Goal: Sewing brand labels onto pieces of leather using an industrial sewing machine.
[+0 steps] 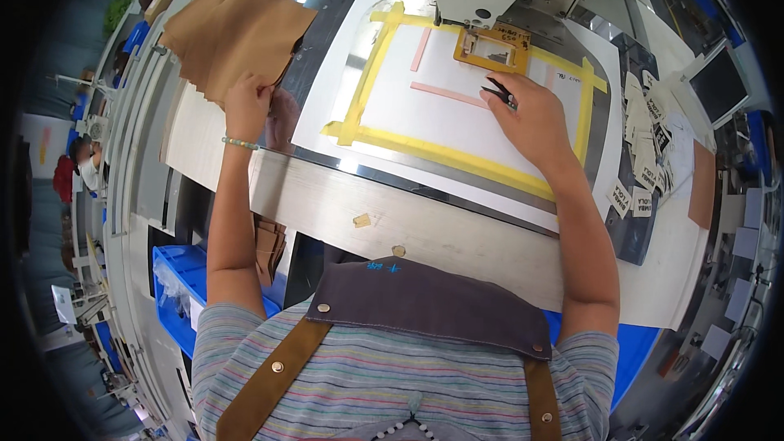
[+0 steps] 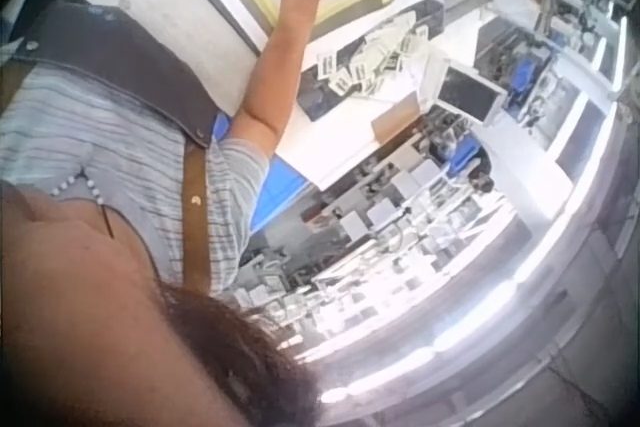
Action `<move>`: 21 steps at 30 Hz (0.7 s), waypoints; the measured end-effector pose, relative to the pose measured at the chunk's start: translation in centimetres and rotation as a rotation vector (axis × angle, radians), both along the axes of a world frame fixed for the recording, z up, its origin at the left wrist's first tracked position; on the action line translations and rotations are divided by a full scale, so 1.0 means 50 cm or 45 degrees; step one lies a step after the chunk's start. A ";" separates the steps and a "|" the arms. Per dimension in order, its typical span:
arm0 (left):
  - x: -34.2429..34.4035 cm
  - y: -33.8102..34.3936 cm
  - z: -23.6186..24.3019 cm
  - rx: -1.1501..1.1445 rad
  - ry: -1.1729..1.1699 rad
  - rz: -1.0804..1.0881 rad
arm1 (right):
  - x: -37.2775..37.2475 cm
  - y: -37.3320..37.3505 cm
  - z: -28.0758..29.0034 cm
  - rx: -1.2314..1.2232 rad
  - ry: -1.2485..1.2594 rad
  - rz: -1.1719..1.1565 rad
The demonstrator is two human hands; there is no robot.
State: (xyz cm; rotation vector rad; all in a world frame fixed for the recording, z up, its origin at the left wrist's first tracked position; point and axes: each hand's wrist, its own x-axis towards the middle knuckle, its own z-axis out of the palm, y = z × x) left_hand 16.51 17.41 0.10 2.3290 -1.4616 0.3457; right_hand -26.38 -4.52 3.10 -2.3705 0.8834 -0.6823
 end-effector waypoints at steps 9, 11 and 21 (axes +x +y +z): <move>0.074 0.057 0.024 -0.154 1.105 0.015 | 0.004 -0.004 -0.006 -0.024 0.030 0.048; 0.043 0.058 0.029 -0.066 0.817 0.031 | 0.003 -0.004 -0.008 -0.041 0.033 0.051; -0.008 0.051 -0.008 -0.113 0.020 -0.002 | 0.005 0.000 -0.007 -0.057 0.059 0.046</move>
